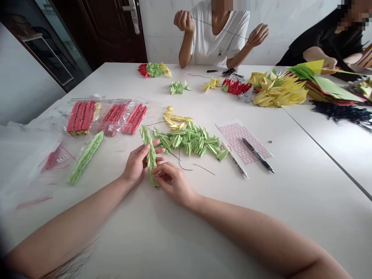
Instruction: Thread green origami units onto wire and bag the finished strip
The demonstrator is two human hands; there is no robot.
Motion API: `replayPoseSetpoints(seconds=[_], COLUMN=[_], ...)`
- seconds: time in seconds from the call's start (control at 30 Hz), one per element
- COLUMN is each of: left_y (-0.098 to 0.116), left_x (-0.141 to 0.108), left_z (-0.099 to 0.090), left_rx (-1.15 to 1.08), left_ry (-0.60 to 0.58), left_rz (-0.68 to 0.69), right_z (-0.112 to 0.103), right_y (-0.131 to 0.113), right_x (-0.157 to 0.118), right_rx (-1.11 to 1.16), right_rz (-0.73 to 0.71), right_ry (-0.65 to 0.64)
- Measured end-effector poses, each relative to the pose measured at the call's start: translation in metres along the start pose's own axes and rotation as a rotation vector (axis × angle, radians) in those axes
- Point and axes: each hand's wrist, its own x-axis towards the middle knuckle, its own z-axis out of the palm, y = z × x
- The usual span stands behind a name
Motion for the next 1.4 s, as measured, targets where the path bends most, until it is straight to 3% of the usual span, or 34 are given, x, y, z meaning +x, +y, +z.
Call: replayPoseSetpoints(seconds=[0.6, 1.4], left_y=[-0.0010, 0.0004], left_x=[0.0000, -0.0013], left_z=[-0.0025, -0.0009], left_rx=[0.093, 0.054], left_ry=[-0.082, -0.123], left_rz=[-0.015, -0.086], right_z=[-0.0012, -0.0039], right_y=[-0.0028, -0.0010], right_x=[-0.0020, -0.0014], right_rx=[-0.094, 0.132], right_rz=[-0.048, 0.045], right_ry=[-0.036, -0.125])
